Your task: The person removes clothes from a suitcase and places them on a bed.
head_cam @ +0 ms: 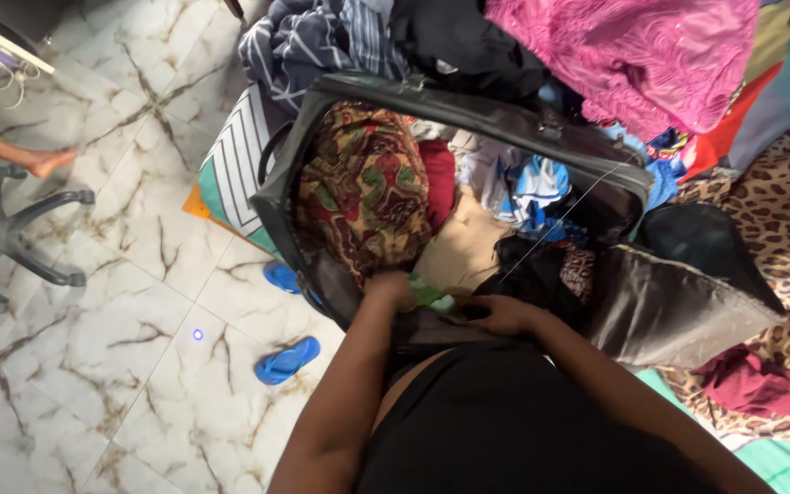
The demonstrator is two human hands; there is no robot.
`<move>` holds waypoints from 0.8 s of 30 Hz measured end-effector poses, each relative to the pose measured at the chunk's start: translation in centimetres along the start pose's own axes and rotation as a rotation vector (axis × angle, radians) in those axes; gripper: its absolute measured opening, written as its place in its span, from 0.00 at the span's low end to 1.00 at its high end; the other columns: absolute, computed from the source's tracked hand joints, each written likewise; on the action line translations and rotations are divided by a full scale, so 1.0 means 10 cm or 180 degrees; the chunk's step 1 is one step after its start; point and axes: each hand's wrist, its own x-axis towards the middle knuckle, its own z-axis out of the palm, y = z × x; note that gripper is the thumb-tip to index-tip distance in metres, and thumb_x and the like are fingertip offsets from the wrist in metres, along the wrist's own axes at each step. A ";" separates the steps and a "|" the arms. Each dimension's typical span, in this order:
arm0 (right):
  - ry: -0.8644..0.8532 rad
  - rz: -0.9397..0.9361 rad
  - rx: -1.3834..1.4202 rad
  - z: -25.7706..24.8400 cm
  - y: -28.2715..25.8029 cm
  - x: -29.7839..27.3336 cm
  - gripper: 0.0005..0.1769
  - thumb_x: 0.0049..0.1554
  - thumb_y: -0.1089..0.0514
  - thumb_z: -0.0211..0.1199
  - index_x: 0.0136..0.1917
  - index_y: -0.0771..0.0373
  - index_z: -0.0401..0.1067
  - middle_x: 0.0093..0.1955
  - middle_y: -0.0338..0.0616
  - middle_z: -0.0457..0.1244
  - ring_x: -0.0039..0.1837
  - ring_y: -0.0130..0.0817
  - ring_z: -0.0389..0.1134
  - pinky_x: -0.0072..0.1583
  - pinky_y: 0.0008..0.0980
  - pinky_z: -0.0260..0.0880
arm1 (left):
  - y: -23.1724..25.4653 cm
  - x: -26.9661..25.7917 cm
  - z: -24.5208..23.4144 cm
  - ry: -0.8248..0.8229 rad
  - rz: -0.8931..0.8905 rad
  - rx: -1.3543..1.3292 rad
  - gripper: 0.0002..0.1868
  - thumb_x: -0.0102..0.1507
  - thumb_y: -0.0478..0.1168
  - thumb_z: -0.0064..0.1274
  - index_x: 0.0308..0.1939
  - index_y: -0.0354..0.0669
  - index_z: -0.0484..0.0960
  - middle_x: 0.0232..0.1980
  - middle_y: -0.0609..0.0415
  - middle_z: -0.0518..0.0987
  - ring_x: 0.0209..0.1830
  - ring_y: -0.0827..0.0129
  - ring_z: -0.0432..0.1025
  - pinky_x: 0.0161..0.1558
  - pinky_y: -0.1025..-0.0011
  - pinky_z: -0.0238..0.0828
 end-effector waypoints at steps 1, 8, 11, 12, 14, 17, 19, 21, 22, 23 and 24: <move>0.0034 0.0152 0.0070 0.09 0.09 0.02 0.37 0.54 0.42 0.67 0.73 0.56 0.66 0.70 0.52 0.64 0.71 0.45 0.65 0.70 0.39 0.63 | 0.04 -0.08 0.00 -0.0409 -0.0082 0.0324 0.26 0.59 0.55 0.56 0.56 0.46 0.83 0.59 0.43 0.79 0.57 0.49 0.75 0.56 0.51 0.73; 0.0512 0.0737 0.0200 0.30 0.08 -0.09 0.40 0.50 0.41 0.71 0.70 0.59 0.69 0.67 0.52 0.66 0.68 0.44 0.68 0.68 0.39 0.67 | 0.64 -0.33 -0.81 0.2091 0.0645 0.1547 0.37 0.65 0.44 0.50 0.78 0.53 0.56 0.84 0.36 0.46 0.85 0.33 0.34 0.78 0.33 0.33; 0.0775 0.0754 0.0357 0.33 0.00 -0.21 0.40 0.49 0.40 0.72 0.69 0.62 0.70 0.66 0.52 0.68 0.67 0.43 0.70 0.66 0.39 0.69 | 0.58 -0.29 -1.37 0.0832 -0.0210 0.1434 0.54 0.63 0.58 0.52 0.81 0.61 0.30 0.83 0.34 0.28 0.80 0.27 0.27 0.72 0.27 0.33; 0.0854 0.0794 0.0466 0.36 -0.03 -0.26 0.40 0.49 0.40 0.72 0.68 0.62 0.70 0.65 0.52 0.69 0.66 0.43 0.71 0.66 0.38 0.70 | 0.48 -0.27 -1.47 0.0463 -0.0505 0.1286 0.60 0.60 0.61 0.56 0.82 0.63 0.26 0.83 0.35 0.24 0.81 0.27 0.26 0.72 0.29 0.36; 0.0990 0.0948 0.0556 0.35 -0.11 -0.31 0.40 0.49 0.40 0.72 0.68 0.62 0.71 0.63 0.52 0.70 0.65 0.42 0.72 0.65 0.38 0.71 | 0.28 -0.19 -1.48 0.0237 -0.0831 0.1204 0.62 0.61 0.59 0.58 0.82 0.68 0.24 0.83 0.37 0.20 0.80 0.25 0.27 0.69 0.28 0.42; 0.1072 0.1296 0.0616 0.36 -0.25 -0.41 0.40 0.49 0.41 0.72 0.69 0.61 0.70 0.63 0.52 0.69 0.64 0.42 0.72 0.64 0.38 0.71 | -0.02 0.02 -1.08 0.0815 -0.0773 0.1482 0.51 0.67 0.50 0.52 0.81 0.75 0.29 0.82 0.36 0.22 0.76 0.18 0.39 0.62 0.24 0.55; 0.1065 0.1486 0.0750 0.31 -0.34 -0.42 0.40 0.49 0.41 0.72 0.70 0.61 0.69 0.63 0.52 0.69 0.63 0.43 0.73 0.63 0.39 0.73 | -0.17 0.16 -0.82 0.1486 -0.0520 0.1743 0.48 0.68 0.47 0.51 0.81 0.73 0.33 0.81 0.30 0.27 0.70 0.15 0.53 0.57 0.29 0.65; 0.1177 0.1234 0.0648 0.26 -0.44 -0.44 0.39 0.49 0.41 0.72 0.69 0.60 0.70 0.63 0.51 0.69 0.64 0.41 0.72 0.64 0.38 0.71 | -0.26 0.23 -0.70 0.1281 -0.0237 0.1110 0.47 0.66 0.39 0.50 0.83 0.69 0.41 0.83 0.29 0.32 0.65 0.25 0.62 0.53 0.42 0.73; 0.1232 0.1114 0.0590 0.24 -0.50 -0.44 0.39 0.49 0.40 0.71 0.69 0.60 0.71 0.63 0.50 0.69 0.65 0.40 0.71 0.64 0.37 0.70 | -0.26 0.23 -0.68 0.1169 -0.0097 0.0788 0.47 0.65 0.35 0.50 0.83 0.67 0.45 0.84 0.29 0.35 0.63 0.31 0.67 0.51 0.48 0.77; 0.1276 0.1009 0.0683 0.22 -0.56 -0.41 0.40 0.49 0.39 0.71 0.68 0.61 0.71 0.63 0.50 0.69 0.65 0.40 0.71 0.64 0.37 0.70 | -0.28 0.21 -0.70 0.1270 0.0039 0.0651 0.40 0.64 0.36 0.51 0.78 0.62 0.54 0.81 0.30 0.43 0.61 0.33 0.68 0.53 0.49 0.76; 0.1320 0.0903 0.0776 0.19 -0.62 -0.38 0.40 0.49 0.39 0.71 0.68 0.62 0.71 0.63 0.50 0.69 0.65 0.40 0.71 0.65 0.37 0.70 | -0.31 0.17 -0.76 0.1370 0.0174 0.0513 0.33 0.63 0.36 0.52 0.73 0.56 0.63 0.78 0.32 0.51 0.60 0.36 0.69 0.54 0.49 0.75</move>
